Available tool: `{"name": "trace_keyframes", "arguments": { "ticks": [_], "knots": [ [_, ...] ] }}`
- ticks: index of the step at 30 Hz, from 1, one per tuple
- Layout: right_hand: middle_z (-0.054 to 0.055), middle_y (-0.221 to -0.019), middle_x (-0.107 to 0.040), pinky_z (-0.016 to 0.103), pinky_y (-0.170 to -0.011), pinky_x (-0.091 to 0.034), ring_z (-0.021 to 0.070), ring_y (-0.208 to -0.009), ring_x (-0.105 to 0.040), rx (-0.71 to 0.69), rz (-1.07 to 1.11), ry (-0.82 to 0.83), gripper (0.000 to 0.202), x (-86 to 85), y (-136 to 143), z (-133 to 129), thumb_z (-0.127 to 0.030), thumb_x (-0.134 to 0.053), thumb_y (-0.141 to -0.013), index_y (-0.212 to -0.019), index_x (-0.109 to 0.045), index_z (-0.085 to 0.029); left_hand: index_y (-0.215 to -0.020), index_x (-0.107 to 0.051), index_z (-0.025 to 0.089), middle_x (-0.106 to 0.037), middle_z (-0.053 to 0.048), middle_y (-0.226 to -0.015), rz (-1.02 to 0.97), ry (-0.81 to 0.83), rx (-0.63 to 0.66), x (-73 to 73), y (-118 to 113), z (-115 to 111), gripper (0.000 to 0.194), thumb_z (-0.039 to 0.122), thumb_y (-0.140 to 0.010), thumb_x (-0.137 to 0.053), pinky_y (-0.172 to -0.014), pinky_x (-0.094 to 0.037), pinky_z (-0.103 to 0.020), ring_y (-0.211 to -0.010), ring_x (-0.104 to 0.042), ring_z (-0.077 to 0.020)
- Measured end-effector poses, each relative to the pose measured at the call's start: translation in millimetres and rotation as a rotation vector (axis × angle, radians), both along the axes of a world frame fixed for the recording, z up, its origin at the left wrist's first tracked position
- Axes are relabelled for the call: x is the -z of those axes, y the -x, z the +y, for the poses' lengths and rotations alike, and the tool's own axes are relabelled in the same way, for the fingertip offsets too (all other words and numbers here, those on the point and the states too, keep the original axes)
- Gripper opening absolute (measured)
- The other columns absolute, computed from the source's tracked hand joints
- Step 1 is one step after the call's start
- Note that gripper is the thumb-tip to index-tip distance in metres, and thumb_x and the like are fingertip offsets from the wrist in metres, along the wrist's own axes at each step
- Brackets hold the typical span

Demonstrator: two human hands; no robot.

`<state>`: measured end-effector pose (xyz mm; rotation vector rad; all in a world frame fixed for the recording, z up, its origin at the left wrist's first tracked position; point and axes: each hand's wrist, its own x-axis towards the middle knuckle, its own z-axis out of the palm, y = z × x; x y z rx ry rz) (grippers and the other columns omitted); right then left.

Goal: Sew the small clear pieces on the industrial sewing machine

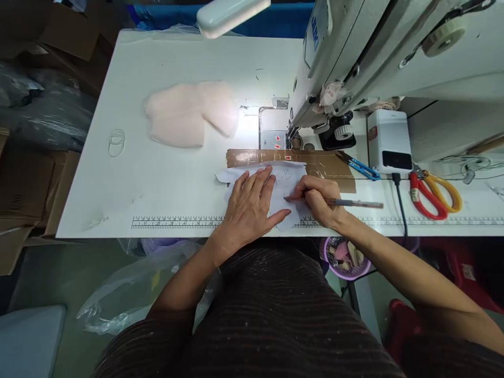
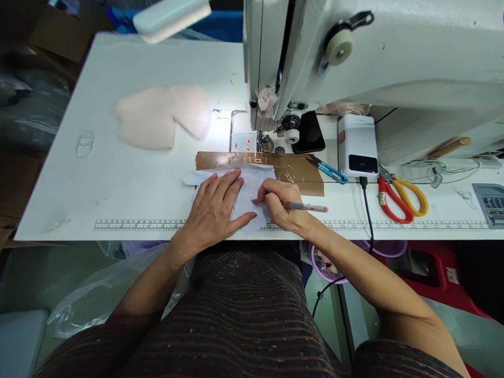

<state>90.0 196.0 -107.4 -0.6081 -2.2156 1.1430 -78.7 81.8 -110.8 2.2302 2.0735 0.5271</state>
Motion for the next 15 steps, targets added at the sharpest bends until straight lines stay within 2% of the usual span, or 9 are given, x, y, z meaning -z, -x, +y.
{"name": "trace_keyframes", "arguments": {
  "ticks": [5, 8, 9, 12, 15],
  "knots": [
    [-0.002, -0.057, -0.056, 0.027, -0.052, -0.039, 0.0133, -0.052, -0.05, 0.089, 0.063, 0.039, 0.026, 1.7, -5, 2, -0.011, -0.042, -0.08, -0.061, -0.057, -0.021, -0.14, -0.046, 0.009, -0.047, -0.021, -0.15, -0.001, -0.005, 0.004, 2.3, 0, 0, 0.07, 0.061, -0.094, -0.052, -0.119, -0.03, -0.052, -0.139, -0.045, -0.0332],
    [-0.002, -0.057, -0.053, 0.028, -0.05, -0.037, 0.0134, -0.051, -0.048, 0.063, 0.105, 0.063, 0.024, 6.4, -7, 1, -0.013, -0.044, -0.079, -0.062, -0.058, -0.021, -0.141, -0.046, 0.009, -0.046, -0.021, -0.151, 0.009, -0.002, 0.005, 3.1, 1, 0, 0.072, 0.063, -0.094, -0.05, -0.12, -0.029, -0.051, -0.14, -0.044, -0.0328],
    [-0.001, -0.057, -0.053, 0.028, -0.048, -0.035, 0.0135, -0.05, -0.047, 0.097, 0.146, 0.072, 0.024, 7.6, -7, 1, -0.014, -0.044, -0.08, -0.062, -0.057, -0.021, -0.141, -0.046, 0.009, -0.046, -0.021, -0.151, 0.007, 0.001, 0.005, 3.1, 1, 0, 0.073, 0.065, -0.094, -0.049, -0.12, -0.028, -0.051, -0.14, -0.044, -0.0326],
    [-0.001, -0.059, -0.052, 0.028, -0.044, -0.03, 0.0136, -0.048, -0.043, 0.362, 0.274, 0.027, 0.024, 6.3, -11, 10, -0.022, -0.043, -0.09, -0.07, -0.056, -0.023, -0.142, -0.045, 0.009, -0.046, -0.021, -0.151, -0.01, 0.003, 0.009, 2.7, 2, -1, 0.081, 0.072, -0.091, -0.046, -0.121, -0.026, -0.051, -0.141, -0.043, -0.033],
    [-0.001, -0.059, -0.05, 0.03, -0.048, -0.036, 0.0147, -0.049, -0.045, 0.608, 0.211, -0.235, 0.029, -2.8, -29, 42, -0.04, -0.045, -0.1, -0.08, -0.058, -0.023, -0.142, -0.044, 0.007, -0.045, -0.023, -0.151, -0.025, -0.001, 0.021, 2.5, 1, -1, 0.095, 0.082, -0.084, -0.045, -0.121, -0.025, -0.052, -0.142, -0.041, -0.0349]
  ]
}}
